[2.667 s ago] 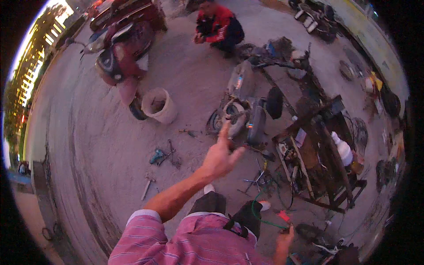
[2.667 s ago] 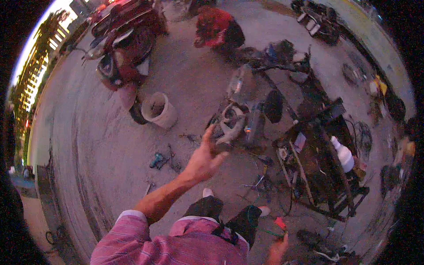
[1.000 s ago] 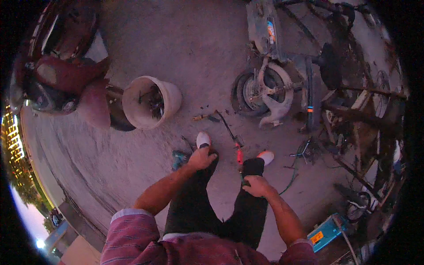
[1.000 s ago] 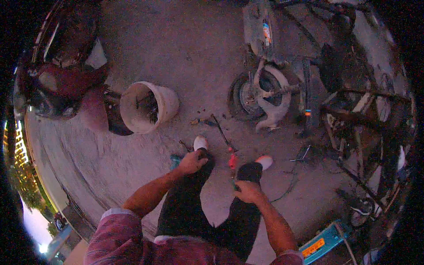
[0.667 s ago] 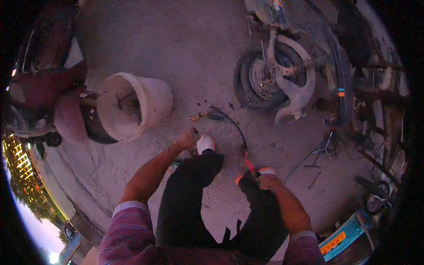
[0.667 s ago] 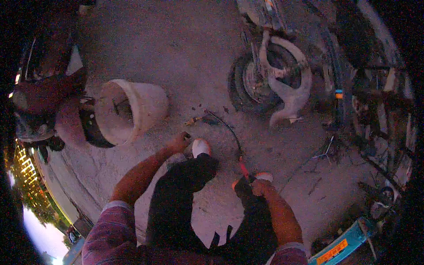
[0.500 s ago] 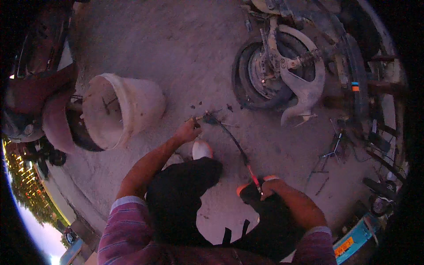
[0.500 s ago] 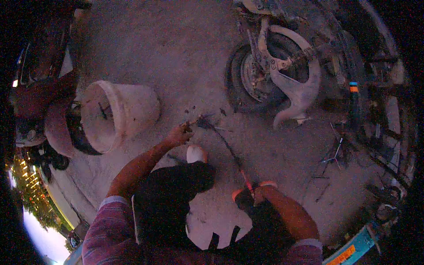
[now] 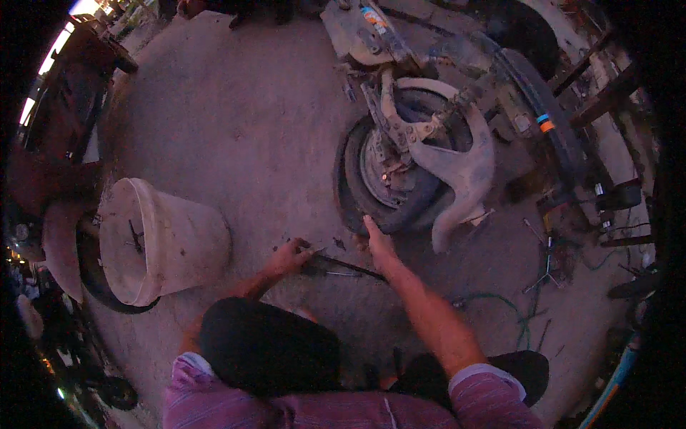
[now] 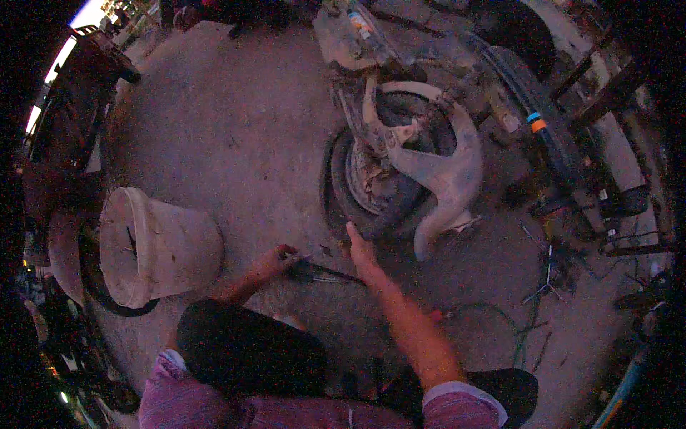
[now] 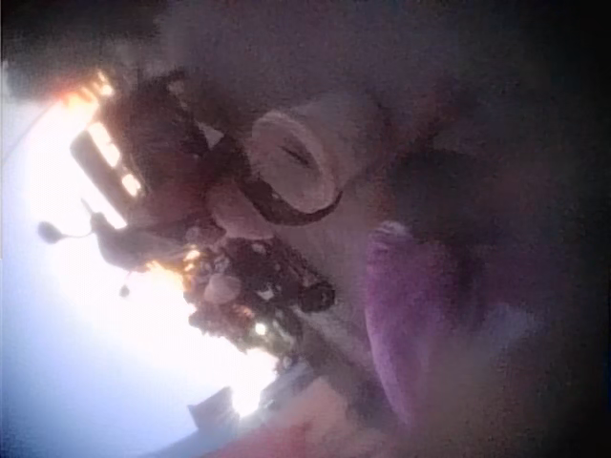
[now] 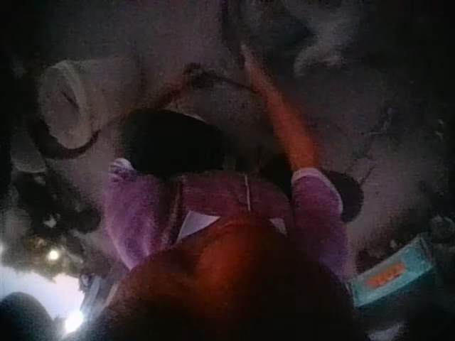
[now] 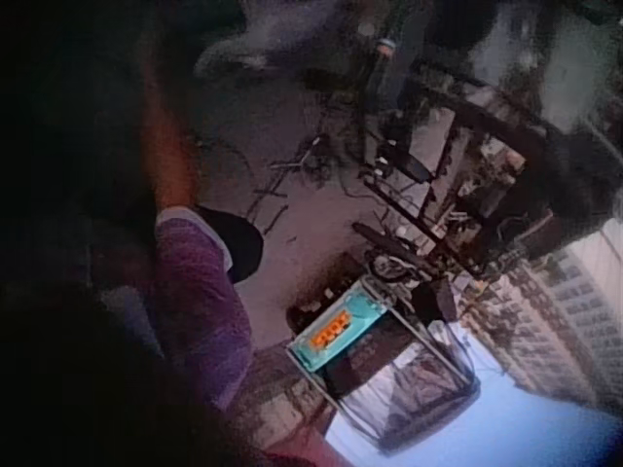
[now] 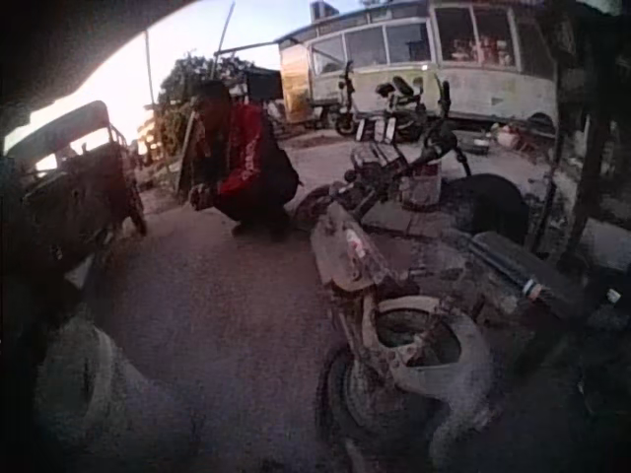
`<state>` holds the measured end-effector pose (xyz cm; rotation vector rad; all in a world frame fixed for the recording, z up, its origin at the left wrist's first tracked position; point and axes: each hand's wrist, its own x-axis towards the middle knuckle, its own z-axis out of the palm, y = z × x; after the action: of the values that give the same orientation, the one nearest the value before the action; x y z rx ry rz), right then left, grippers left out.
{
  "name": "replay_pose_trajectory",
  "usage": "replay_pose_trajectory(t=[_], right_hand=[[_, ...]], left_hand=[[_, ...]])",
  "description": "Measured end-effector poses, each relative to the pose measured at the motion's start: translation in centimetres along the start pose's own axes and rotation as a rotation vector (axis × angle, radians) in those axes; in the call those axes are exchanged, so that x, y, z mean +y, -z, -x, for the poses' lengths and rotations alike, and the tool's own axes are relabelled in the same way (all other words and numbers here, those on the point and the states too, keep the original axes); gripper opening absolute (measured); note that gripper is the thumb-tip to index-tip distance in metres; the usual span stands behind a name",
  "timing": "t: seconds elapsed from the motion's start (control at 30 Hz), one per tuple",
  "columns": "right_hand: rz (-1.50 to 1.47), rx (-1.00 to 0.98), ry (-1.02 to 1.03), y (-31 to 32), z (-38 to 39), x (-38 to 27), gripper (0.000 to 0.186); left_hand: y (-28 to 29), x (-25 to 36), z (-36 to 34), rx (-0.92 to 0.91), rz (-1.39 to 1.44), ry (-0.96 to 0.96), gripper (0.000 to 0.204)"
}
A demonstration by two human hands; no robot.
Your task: The person removes a motorcycle tire from the rim, uses a screwdriver to pry the tire bead, and then uses an air hose to inflate the tire. The person works on the tire while squatting on the ground.
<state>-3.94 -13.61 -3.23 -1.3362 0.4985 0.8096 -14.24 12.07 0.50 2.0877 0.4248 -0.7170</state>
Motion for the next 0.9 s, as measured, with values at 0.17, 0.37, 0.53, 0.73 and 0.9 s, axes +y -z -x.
replay_pose_trajectory(t=[0.17,0.37,0.53,0.73,0.9], right_hand=[[-0.387,0.23,0.087,0.9,3.3,-1.6,0.05],[-0.382,0.08,0.135,2.3,2.9,-0.3,0.045],[-0.142,0.105,0.208,3.1,0.7,2.8,0.03],[-0.362,0.033,0.233,2.5,0.7,2.3,0.025],[-0.311,-0.026,0.31,2.3,3.0,0.5,0.024]], left_hand=[[-1.6,-1.7,-0.3,-0.009,-0.15,-0.049,0.048],[-3.2,-2.3,-0.1,0.049,-0.159,0.045,0.046],[-2.7,0.6,1.0,-0.005,-0.478,0.078,0.041],[-1.7,2.5,2.7,0.333,-0.429,-0.208,0.035],[1.0,5.6,3.4,0.648,-0.423,-0.465,0.029]])
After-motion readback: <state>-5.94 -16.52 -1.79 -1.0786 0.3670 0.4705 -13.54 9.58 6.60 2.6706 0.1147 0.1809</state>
